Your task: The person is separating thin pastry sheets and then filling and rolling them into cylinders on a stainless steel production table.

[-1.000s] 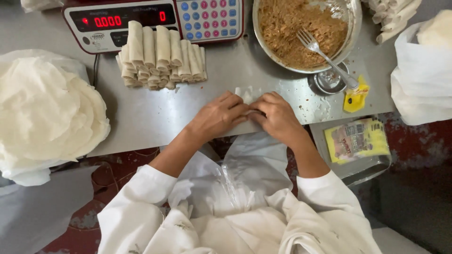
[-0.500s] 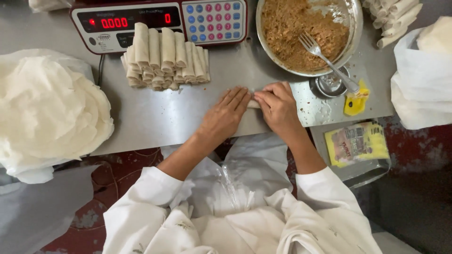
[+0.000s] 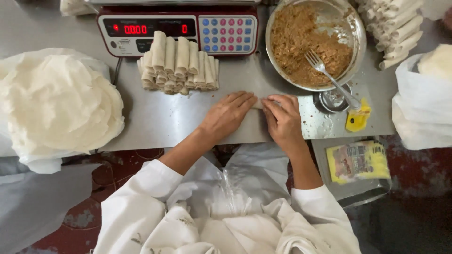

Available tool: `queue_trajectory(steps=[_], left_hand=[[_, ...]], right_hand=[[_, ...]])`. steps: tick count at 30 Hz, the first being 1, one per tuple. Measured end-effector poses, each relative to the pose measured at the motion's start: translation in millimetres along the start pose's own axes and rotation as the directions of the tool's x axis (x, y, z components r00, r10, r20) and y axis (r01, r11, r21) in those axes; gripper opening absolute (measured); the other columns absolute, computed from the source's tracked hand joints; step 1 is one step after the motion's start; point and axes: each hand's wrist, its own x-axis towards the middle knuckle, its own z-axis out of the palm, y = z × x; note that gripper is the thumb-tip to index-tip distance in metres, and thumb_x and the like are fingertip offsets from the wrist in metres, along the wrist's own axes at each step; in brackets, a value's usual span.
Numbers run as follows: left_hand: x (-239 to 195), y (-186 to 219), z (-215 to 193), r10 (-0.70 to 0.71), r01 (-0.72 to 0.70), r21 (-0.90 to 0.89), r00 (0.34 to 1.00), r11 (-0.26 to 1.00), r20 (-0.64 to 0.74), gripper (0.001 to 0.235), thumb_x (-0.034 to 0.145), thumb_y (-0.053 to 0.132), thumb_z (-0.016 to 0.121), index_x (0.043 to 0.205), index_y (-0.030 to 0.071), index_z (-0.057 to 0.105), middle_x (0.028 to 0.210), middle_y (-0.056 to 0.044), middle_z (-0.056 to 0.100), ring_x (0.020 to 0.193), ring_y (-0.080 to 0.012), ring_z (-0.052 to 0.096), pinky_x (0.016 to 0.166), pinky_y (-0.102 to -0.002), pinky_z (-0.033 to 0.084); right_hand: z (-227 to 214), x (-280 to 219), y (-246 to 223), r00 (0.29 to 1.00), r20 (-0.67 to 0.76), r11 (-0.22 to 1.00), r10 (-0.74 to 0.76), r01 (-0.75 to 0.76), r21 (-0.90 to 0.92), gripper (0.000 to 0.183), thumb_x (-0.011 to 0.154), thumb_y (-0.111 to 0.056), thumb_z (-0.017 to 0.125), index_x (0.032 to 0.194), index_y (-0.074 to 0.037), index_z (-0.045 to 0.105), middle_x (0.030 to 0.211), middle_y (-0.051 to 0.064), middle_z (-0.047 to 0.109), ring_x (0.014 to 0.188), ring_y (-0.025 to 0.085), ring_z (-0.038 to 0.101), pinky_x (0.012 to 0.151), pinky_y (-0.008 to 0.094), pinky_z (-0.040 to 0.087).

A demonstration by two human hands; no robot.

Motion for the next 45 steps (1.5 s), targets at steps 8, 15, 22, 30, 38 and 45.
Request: queue_trajectory(steps=[8,15,22,30,38,45], left_hand=[[0.1,-19.7,33.5,-0.041,0.041,-0.15,0.999,0.988,0.005,0.05,0.092,0.028,0.087,0.131,0.001,0.07,0.126,-0.019,0.071,0.119,-0.0352,0.069,0.107,-0.043,0.056],[-0.3,-16.4,-30.3,0.007,-0.015,-0.042,0.983,0.999,-0.183,0.018,0.099,0.022,0.076,0.114,0.012,0.074,0.107,-0.007,0.07,0.101,-0.0263,0.067,0.087,-0.038,0.053],[23.2,-84.8,-106.8,-0.192,0.346,0.336,0.889,0.876,-0.415,0.023,0.105,0.034,0.071,0.119,0.016,0.074,0.099,-0.004,0.062,0.084,-0.0247,0.057,0.075,-0.041,0.045],[28.3,-107.1,-121.6,-0.406,0.426,0.593,0.897,0.683,-0.177,0.012,0.075,0.002,0.076,0.07,0.011,0.07,0.071,-0.005,0.064,0.081,-0.032,0.053,0.073,-0.045,0.041],[-45.2,-37.0,-113.6,-0.464,0.455,-0.097,0.852,0.885,-0.242,0.005,0.095,0.016,0.082,0.099,0.013,0.084,0.098,-0.006,0.072,0.093,-0.0258,0.072,0.087,-0.035,0.055],[-121.7,-132.4,-207.6,-0.522,0.648,0.147,0.71,0.747,-0.473,0.025,0.095,0.019,0.09,0.118,0.013,0.08,0.109,-0.011,0.071,0.098,-0.0331,0.074,0.083,-0.043,0.06]], right_hand=[[25.1,7.4,17.8,0.985,0.141,0.987,0.102,-0.118,0.109,0.031,0.108,-0.02,0.072,0.136,-0.007,0.073,0.109,0.014,0.065,0.106,0.038,0.062,0.098,0.05,0.048],[17.0,-4.3,13.4,0.966,0.133,0.948,0.223,-0.247,0.202,0.035,0.116,-0.034,0.06,0.14,-0.01,0.07,0.099,0.013,0.069,0.098,0.033,0.064,0.096,0.046,0.05],[15.1,0.3,3.5,0.964,0.134,0.957,0.23,-0.249,0.146,0.04,0.106,-0.032,0.07,0.136,-0.006,0.069,0.105,0.009,0.07,0.099,0.03,0.061,0.095,0.046,0.048],[27.7,-8.0,19.0,0.984,0.089,0.984,0.157,-0.163,0.065,0.034,0.1,-0.025,0.079,0.129,-0.009,0.075,0.106,0.003,0.071,0.098,0.026,0.061,0.096,0.042,0.047],[27.5,-9.8,19.9,0.991,0.037,0.986,0.13,-0.133,0.099,0.029,0.104,-0.028,0.081,0.124,-0.007,0.078,0.103,0.007,0.07,0.096,0.028,0.063,0.092,0.041,0.05],[27.7,-11.6,22.0,0.986,0.031,0.975,0.161,-0.164,0.147,0.026,0.102,-0.028,0.083,0.119,-0.009,0.08,0.102,0.007,0.072,0.097,0.03,0.064,0.093,0.044,0.05]])
